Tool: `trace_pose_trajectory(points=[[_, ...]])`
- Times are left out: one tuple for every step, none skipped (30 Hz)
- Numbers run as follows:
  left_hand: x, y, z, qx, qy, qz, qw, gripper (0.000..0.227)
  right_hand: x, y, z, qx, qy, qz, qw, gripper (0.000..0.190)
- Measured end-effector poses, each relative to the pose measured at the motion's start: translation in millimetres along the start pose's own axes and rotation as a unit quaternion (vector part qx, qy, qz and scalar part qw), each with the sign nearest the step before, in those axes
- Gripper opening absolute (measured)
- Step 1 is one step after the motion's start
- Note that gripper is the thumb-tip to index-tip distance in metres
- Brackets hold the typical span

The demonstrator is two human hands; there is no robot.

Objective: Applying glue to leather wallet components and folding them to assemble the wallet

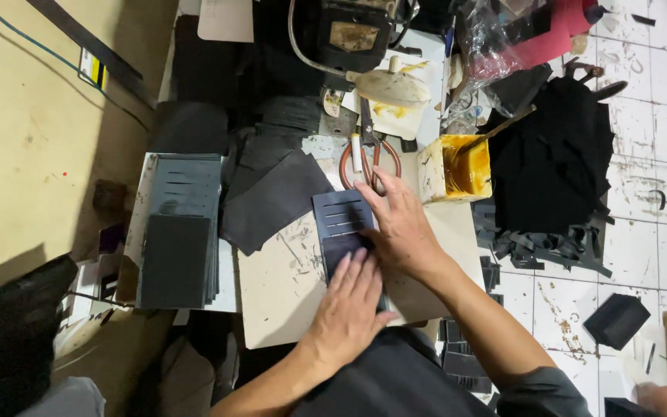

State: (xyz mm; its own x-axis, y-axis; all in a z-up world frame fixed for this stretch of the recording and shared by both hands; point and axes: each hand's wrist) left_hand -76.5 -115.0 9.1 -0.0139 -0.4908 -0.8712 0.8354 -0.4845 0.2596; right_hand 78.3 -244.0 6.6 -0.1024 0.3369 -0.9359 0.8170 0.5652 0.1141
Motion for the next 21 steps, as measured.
trace_pose_trajectory(points=[[-10, 2, 6, 0.000, 0.002, 0.002, 1.000, 0.074, -4, 4, -2, -0.002, -0.001, 0.002, 1.000, 0.094], [-19, 3, 12, 0.021, -0.088, 0.038, 0.995, 0.063, -8, 6, -5, -0.003, -0.011, -0.005, 1.000, 0.097], [-29, 4, 19, 0.043, -0.177, 0.073, 0.981, 0.053, -12, 9, -8, -0.003, -0.021, -0.012, 1.000, 0.099], [-22, 0, 21, 0.044, -0.174, 0.074, 0.981, 0.053, -16, 14, -11, -0.005, -0.021, -0.009, 1.000, 0.099], [-15, -4, 24, 0.058, -0.226, -0.020, 0.972, 0.057, -20, 20, -14, -0.016, -0.060, -0.020, 0.998, 0.095], [-9, -7, 26, 0.074, -0.274, -0.116, 0.952, 0.063, -24, 25, -18, -0.025, -0.099, -0.029, 0.994, 0.092], [-21, -3, 29, 0.076, -0.271, -0.116, 0.953, 0.063, -32, 32, -28, -0.025, -0.099, -0.025, 0.994, 0.092], [-34, 1, 34, 0.070, -0.336, -0.108, 0.933, 0.054, -40, 38, -39, -0.034, -0.075, 0.017, 0.996, 0.083], [-46, 5, 38, 0.063, -0.399, -0.099, 0.909, 0.050, -46, 45, -50, -0.043, -0.051, 0.060, 0.996, 0.073], [-54, 5, 39, 0.063, -0.400, -0.100, 0.909, 0.050, -48, 46, -62, -0.042, -0.050, 0.060, 0.996, 0.073], [-63, 6, 40, 0.038, -0.415, -0.051, 0.908, 0.041, -49, 48, -75, -0.051, -0.021, 0.108, 0.993, 0.066], [-71, 7, 40, 0.012, -0.427, -0.001, 0.904, 0.032, -51, 51, -88, -0.062, 0.008, 0.157, 0.986, 0.060], [-74, 4, 38, 0.011, -0.425, 0.000, 0.905, 0.032, -20, 49, -81, -0.063, 0.009, 0.158, 0.985, 0.060], [-76, 1, 37, 0.004, -0.407, 0.018, 0.913, 0.023, 11, 48, -75, -0.088, -0.013, 0.149, 0.985, 0.058], [-79, -3, 35, -0.003, -0.389, 0.037, 0.921, 0.014, 41, 48, -68, -0.113, -0.035, 0.141, 0.983, 0.060], [-81, -6, 32, -0.002, -0.387, 0.036, 0.921, 0.014, 38, 51, -70, -0.113, -0.034, 0.142, 0.983, 0.060], [-82, -10, 29, -0.017, -0.392, 0.032, 0.919, 0.007, 34, 54, -71, -0.094, 0.013, 0.060, 0.994, 0.067], [-84, -15, 28, -0.032, -0.399, 0.028, 0.916, 0.005, 31, 54, -73, -0.073, 0.060, -0.024, 0.995, 0.073], [-87, -17, 27, -0.033, -0.398, 0.027, 0.916, 0.005, 23, 57, -70, -0.072, 0.062, -0.024, 0.995, 0.073], [-91, -19, 25, -0.051, -0.405, 0.034, 0.912, 0.006, 16, 59, -67, -0.087, 0.100, -0.064, 0.989, 0.074], [-94, -21, 22, -0.070, -0.411, 0.041, 0.908, 0.008, 9, 62, -63, -0.101, 0.138, -0.104, 0.980, 0.074]])
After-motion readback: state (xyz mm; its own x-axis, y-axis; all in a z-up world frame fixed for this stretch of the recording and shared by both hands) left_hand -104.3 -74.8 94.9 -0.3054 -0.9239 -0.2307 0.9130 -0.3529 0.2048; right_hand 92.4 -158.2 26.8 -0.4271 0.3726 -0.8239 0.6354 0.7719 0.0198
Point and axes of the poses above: each hand's wrist, its own y-axis towards the middle knuckle, its own x-axis out of the palm, z = x × y, and after that the axes turned 10 degrees about x, right-handed
